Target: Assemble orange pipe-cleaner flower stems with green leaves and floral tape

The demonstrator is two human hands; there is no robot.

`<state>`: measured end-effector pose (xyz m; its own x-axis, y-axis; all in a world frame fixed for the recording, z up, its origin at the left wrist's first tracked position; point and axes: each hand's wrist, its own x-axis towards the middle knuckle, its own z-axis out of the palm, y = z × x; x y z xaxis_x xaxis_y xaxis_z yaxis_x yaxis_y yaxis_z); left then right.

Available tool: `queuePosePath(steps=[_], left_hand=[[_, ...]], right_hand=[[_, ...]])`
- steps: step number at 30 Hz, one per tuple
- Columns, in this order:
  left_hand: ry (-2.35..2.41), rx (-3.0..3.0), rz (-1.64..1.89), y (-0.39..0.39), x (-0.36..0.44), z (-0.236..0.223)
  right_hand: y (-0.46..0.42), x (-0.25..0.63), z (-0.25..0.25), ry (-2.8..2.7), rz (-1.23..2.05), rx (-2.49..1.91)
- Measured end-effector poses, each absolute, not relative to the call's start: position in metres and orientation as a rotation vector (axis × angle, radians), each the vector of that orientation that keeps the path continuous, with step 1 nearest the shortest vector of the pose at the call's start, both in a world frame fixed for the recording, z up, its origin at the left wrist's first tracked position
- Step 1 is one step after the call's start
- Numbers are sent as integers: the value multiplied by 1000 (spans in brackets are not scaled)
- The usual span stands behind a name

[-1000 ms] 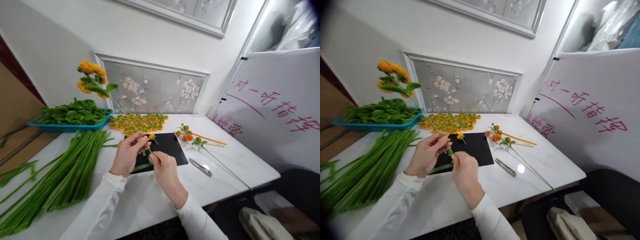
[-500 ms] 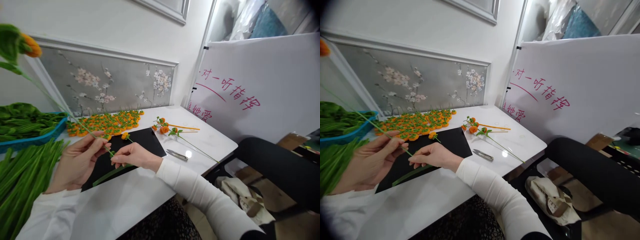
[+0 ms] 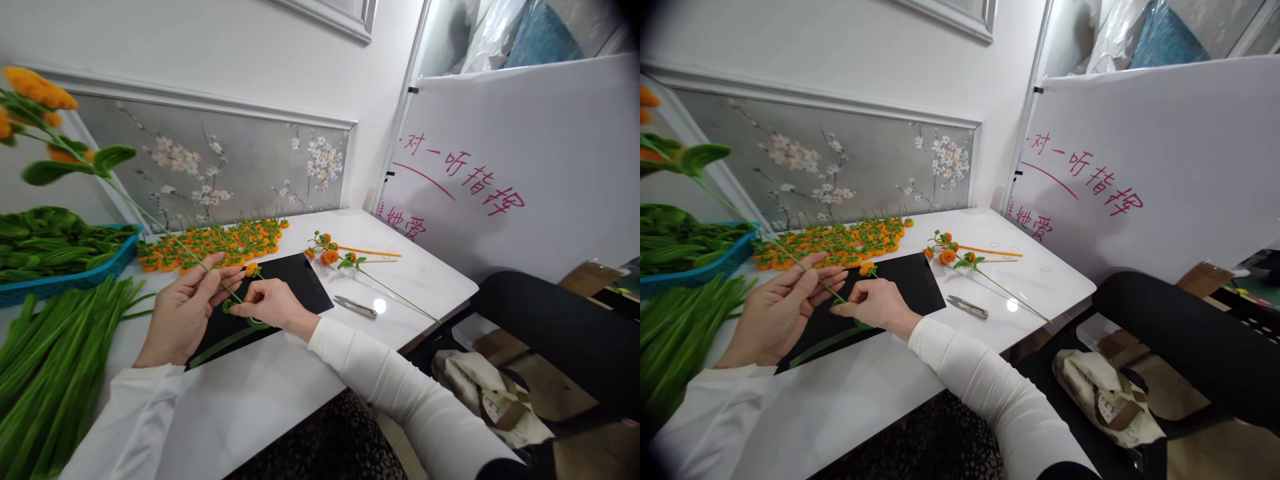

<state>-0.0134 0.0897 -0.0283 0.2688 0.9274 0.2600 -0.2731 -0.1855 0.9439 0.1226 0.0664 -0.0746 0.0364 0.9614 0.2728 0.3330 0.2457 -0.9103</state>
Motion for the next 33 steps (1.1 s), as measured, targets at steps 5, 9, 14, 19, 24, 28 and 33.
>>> queuePosePath(steps=[5,9,14,19,24,28,33], left_hand=[[694,1288,1236,91,-13,-28],[661,1228,1243,90,-14,-26],[597,1151,1242,90,-17,-32],[576,1111,1285,94,-24,-39],[576,1121,1270,95,-29,-42],[583,1137,1241,93,-27,-42],[594,1200,1206,86,-22,-44]], right_hand=[[67,120,-79,-1508,818,-1215],[65,119,-80,-1460,1003,-1117],[60,112,-87,-1448,1089,-1070],[56,109,-86,-1443,1228,-999],[58,129,-76,-1247,1134,-1049],[62,141,-79,-1154,981,-1098],[66,130,-73,-1243,888,-1020]])
